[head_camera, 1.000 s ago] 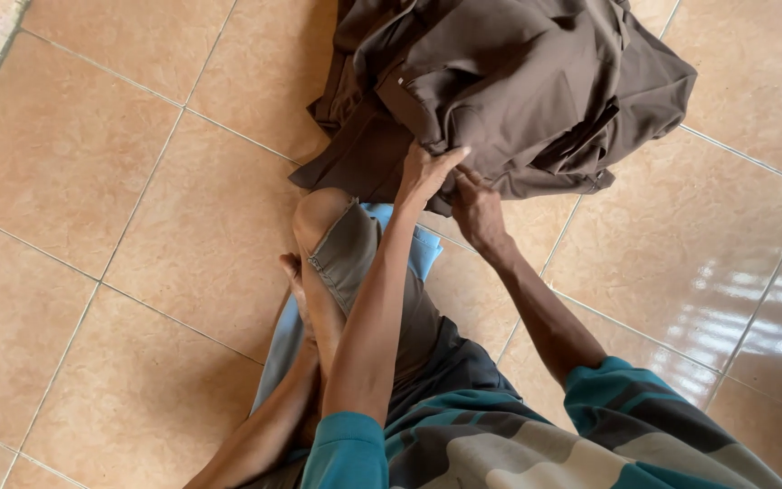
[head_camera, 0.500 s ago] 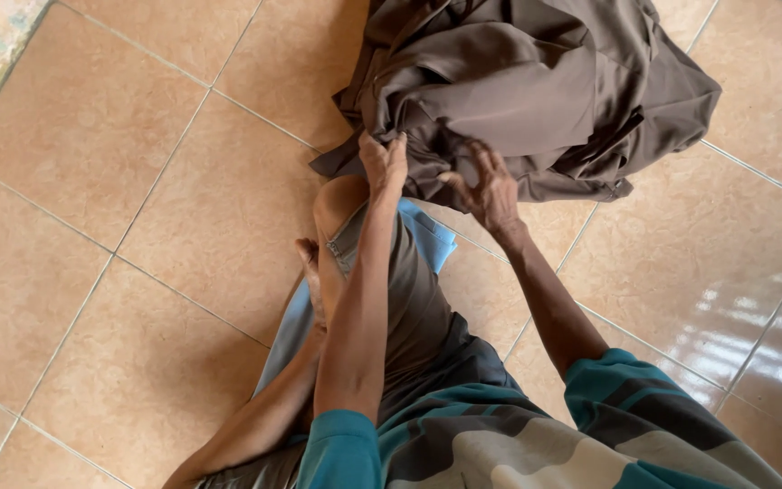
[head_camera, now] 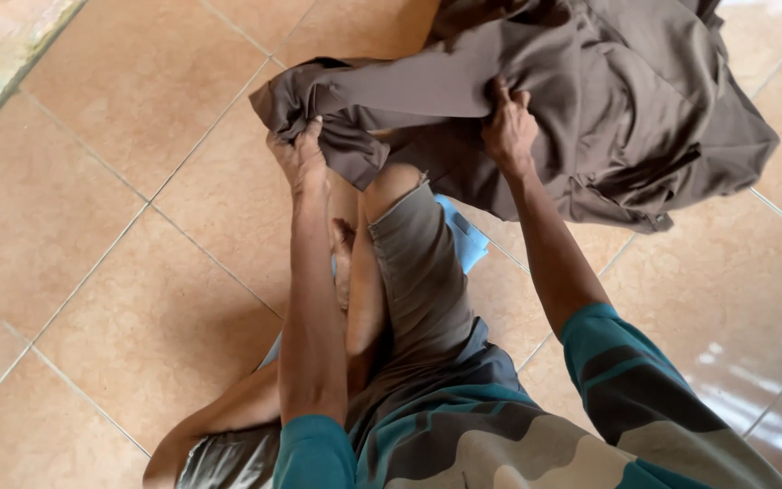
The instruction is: The person sits cross-legged on a tiled floor and folds a pair of brown trousers by hand. They smooth the fabric, fold the legs together, and then fold the garment into a compact rectangle before placing it on a stack of similar trousers.
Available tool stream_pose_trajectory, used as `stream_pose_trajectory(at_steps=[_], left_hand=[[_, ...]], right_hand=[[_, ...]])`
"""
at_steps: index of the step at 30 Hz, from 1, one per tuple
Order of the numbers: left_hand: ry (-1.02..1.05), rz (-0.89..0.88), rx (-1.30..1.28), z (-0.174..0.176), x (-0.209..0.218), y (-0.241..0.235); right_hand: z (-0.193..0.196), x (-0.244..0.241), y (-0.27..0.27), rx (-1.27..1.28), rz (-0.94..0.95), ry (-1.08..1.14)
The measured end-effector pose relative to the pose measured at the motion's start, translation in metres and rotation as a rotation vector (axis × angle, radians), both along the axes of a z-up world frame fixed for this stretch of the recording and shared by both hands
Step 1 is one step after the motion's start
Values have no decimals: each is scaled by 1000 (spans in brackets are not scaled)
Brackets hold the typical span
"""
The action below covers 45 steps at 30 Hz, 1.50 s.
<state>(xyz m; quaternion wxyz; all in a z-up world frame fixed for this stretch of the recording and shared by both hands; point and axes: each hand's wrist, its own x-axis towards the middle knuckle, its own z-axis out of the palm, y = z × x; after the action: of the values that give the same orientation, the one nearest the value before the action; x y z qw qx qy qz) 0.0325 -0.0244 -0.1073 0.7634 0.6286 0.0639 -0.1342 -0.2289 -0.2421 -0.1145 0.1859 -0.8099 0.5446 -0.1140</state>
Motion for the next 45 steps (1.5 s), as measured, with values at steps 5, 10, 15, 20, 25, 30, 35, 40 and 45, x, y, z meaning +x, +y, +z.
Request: stream_pose_trajectory(at_steps=[5, 10, 15, 20, 25, 30, 35, 40, 45], left_hand=[[-232, 219, -284, 9, 53, 71], [-279, 394, -315, 71, 81, 192], [-555, 403, -357, 133, 81, 311], [-659, 508, -420, 155, 74, 428], [-637, 517, -391, 175, 43, 498], [-406, 598, -223, 43, 38, 556], [337, 493, 553, -127, -6, 558], [329, 585, 638, -158, -15, 555], [243, 704, 592, -158, 18, 556]], right_hand=[[-14, 99, 12, -62, 271, -347], [40, 195, 88, -128, 531, -693], [105, 263, 191, -25, 710, -871], [152, 288, 294, 36, 948, -1023], [200, 263, 390, 52, 1163, -997], [113, 245, 445, 33, 1398, -868], [6, 231, 439, 210, 1719, 348], [-32, 270, 379, -49, 1526, -209], [-39, 279, 359, -96, 1433, 108]])
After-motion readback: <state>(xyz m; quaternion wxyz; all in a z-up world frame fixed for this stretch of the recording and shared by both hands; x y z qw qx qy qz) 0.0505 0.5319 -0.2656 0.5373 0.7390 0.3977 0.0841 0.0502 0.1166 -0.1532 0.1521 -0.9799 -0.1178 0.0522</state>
